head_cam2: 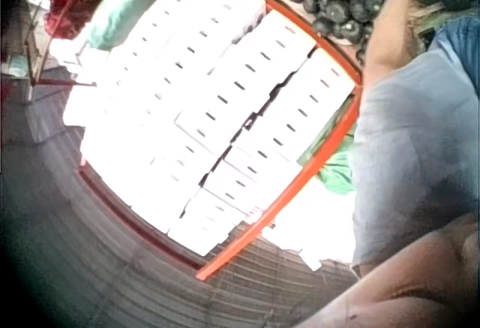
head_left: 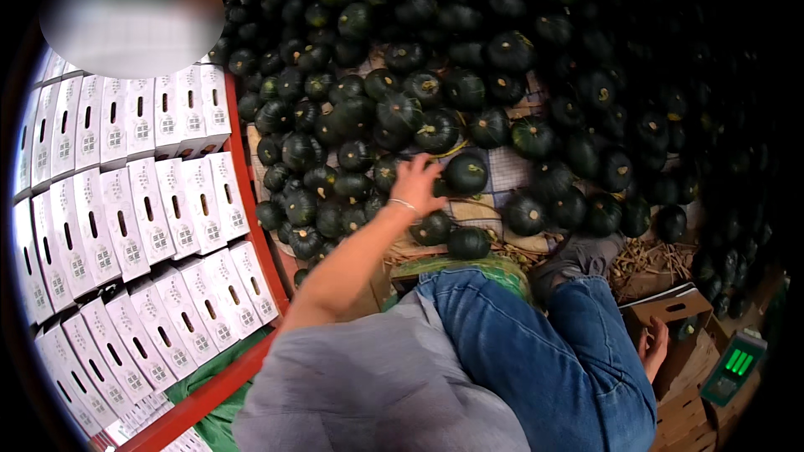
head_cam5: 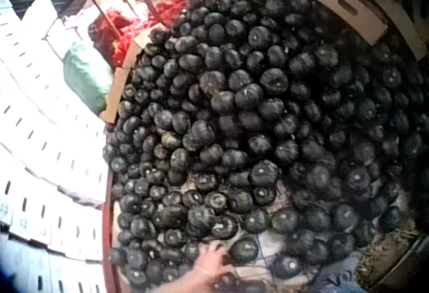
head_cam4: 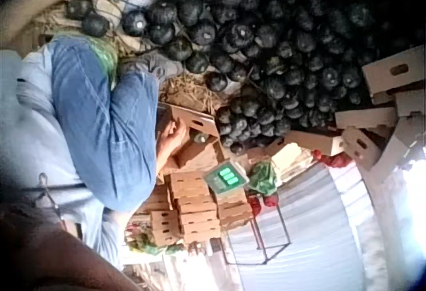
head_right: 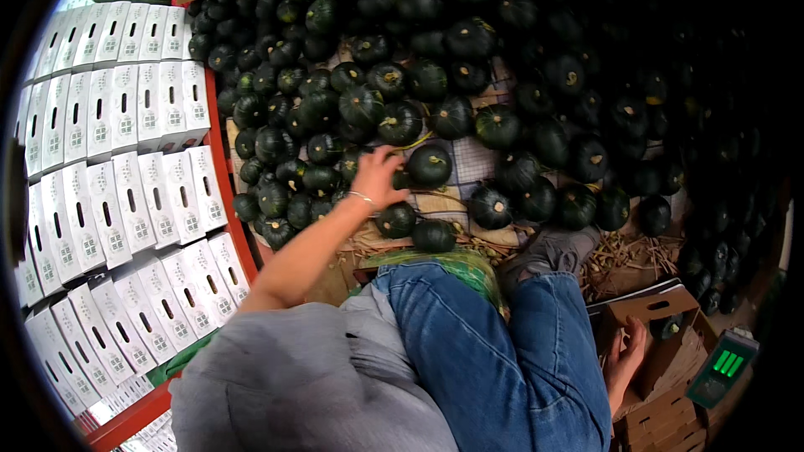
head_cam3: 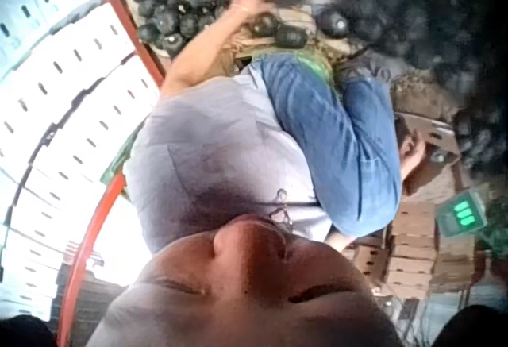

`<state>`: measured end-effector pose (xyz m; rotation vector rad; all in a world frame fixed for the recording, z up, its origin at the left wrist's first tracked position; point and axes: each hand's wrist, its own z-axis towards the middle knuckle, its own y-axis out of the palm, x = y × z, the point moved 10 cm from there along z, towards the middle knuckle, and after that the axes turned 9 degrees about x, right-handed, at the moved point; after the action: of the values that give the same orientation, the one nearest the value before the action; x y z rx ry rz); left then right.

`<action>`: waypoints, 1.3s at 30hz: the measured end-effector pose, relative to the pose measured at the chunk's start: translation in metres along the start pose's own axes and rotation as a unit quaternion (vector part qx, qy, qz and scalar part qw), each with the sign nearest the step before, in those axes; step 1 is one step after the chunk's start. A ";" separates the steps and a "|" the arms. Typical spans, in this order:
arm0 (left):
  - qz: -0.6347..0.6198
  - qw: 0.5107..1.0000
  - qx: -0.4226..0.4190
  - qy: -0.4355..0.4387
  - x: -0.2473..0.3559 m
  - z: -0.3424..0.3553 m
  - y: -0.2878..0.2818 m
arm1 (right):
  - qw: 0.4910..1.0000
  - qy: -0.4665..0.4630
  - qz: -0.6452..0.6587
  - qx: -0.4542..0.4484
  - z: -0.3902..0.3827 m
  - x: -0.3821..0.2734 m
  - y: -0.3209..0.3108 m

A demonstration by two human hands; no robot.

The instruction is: The person picks up squashes from a large pile, trims their stems with shears, and places them into cardboard boxes.

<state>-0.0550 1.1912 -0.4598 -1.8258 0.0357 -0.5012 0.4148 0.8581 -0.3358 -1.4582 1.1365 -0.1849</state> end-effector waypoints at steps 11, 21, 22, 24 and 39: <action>0.083 0.985 0.145 0.042 -0.030 0.071 -0.112 | 1.000 -0.010 -0.008 0.015 -0.002 -0.013 -0.013; 0.374 0.920 -0.031 -0.112 -0.116 0.052 -0.136 | 0.996 0.035 -0.019 0.082 -0.031 0.050 -0.075; 0.269 0.962 -0.005 -0.049 -0.105 0.063 -0.118 | 0.997 0.006 -0.008 0.079 -0.026 0.042 -0.069; 0.106 0.992 0.025 0.057 -0.057 0.074 -0.064 | 0.999 -0.009 -0.015 0.043 -0.009 0.017 -0.051; 0.246 0.964 -0.085 0.048 -0.006 0.034 -0.081 | 0.997 0.043 -0.030 0.057 -0.045 0.087 -0.100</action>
<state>-0.0666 1.2491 -0.3946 -1.8717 0.5997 -0.2357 0.4803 0.7462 -0.2834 -1.3940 1.1325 -0.3517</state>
